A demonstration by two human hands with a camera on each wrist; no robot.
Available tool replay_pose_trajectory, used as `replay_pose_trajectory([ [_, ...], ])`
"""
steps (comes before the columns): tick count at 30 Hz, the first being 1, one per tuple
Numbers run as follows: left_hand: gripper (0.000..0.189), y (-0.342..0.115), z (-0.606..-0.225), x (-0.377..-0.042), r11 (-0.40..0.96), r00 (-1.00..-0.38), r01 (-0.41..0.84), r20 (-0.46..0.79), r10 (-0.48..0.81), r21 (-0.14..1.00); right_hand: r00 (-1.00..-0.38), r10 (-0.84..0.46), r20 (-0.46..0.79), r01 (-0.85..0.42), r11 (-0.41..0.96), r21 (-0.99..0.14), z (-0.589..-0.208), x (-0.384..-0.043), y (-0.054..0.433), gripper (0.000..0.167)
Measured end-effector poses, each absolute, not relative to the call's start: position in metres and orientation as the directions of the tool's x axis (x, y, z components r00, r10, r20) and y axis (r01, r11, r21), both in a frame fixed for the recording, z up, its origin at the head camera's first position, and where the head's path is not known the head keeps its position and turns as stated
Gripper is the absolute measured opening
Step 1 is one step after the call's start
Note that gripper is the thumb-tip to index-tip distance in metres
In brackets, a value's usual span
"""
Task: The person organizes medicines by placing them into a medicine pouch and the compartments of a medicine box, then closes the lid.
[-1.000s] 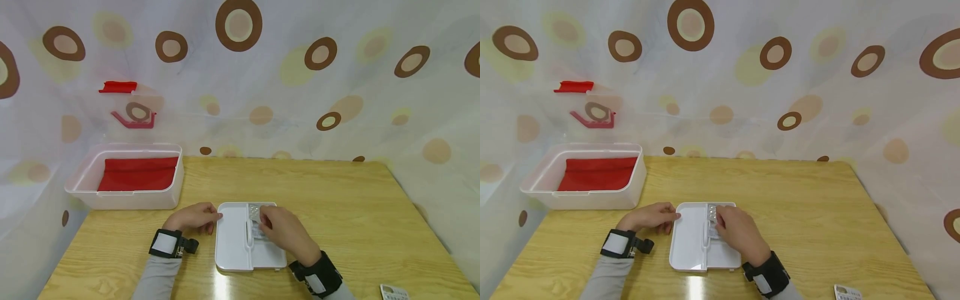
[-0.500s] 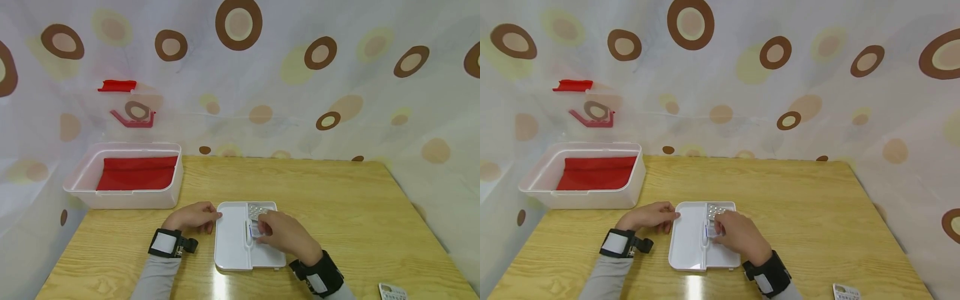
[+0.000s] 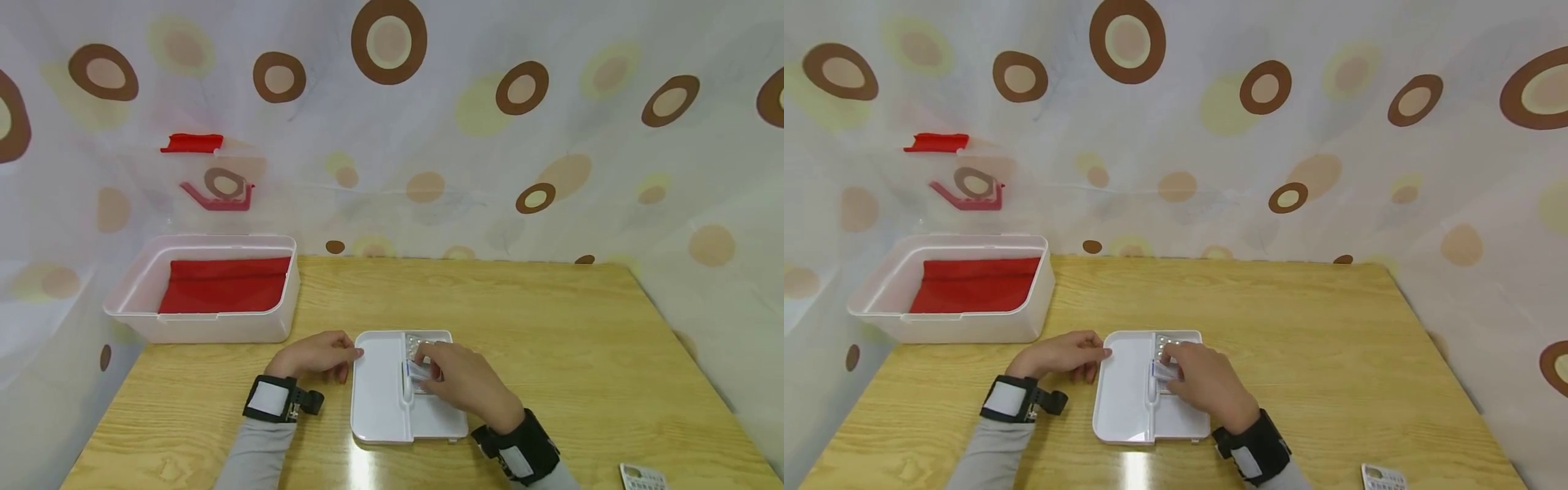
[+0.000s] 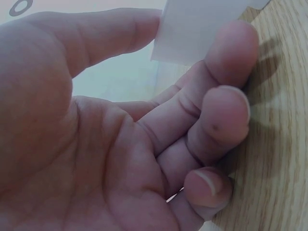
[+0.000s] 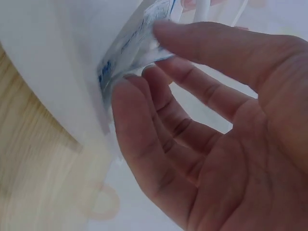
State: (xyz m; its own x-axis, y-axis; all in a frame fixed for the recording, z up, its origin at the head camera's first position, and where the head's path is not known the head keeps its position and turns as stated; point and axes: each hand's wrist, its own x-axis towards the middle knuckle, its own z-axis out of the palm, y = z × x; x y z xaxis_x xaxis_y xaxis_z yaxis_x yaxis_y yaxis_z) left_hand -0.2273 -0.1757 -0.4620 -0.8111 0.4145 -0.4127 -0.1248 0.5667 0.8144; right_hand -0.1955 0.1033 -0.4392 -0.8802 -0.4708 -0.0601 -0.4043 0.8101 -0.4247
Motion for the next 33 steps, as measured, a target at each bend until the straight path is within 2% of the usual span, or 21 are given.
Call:
replay_pose_trajectory([
  [10, 0.025, -0.176, -0.462, -0.228, 0.573, -0.815, -0.117, -0.409, 0.412, 0.811, -0.904, -0.414, -0.109, -0.355, 0.868, -0.348, -0.439, -0.191, 0.102, 0.027],
  [19, 0.026, -0.176, -0.464, -0.229, 0.568, -0.814, -0.121, -0.410, 0.413, 0.814, -0.893, -0.433, -0.119, -0.373, 0.862, -0.342, -0.438, -0.190, 0.103, 0.031],
  [33, 0.026, -0.177, -0.466, -0.229, 0.569, -0.813, -0.112, -0.405, 0.419, 0.815, -0.888, -0.451, -0.090, -0.392, 0.843, -0.368, -0.427, -0.188, 0.109, 0.024],
])
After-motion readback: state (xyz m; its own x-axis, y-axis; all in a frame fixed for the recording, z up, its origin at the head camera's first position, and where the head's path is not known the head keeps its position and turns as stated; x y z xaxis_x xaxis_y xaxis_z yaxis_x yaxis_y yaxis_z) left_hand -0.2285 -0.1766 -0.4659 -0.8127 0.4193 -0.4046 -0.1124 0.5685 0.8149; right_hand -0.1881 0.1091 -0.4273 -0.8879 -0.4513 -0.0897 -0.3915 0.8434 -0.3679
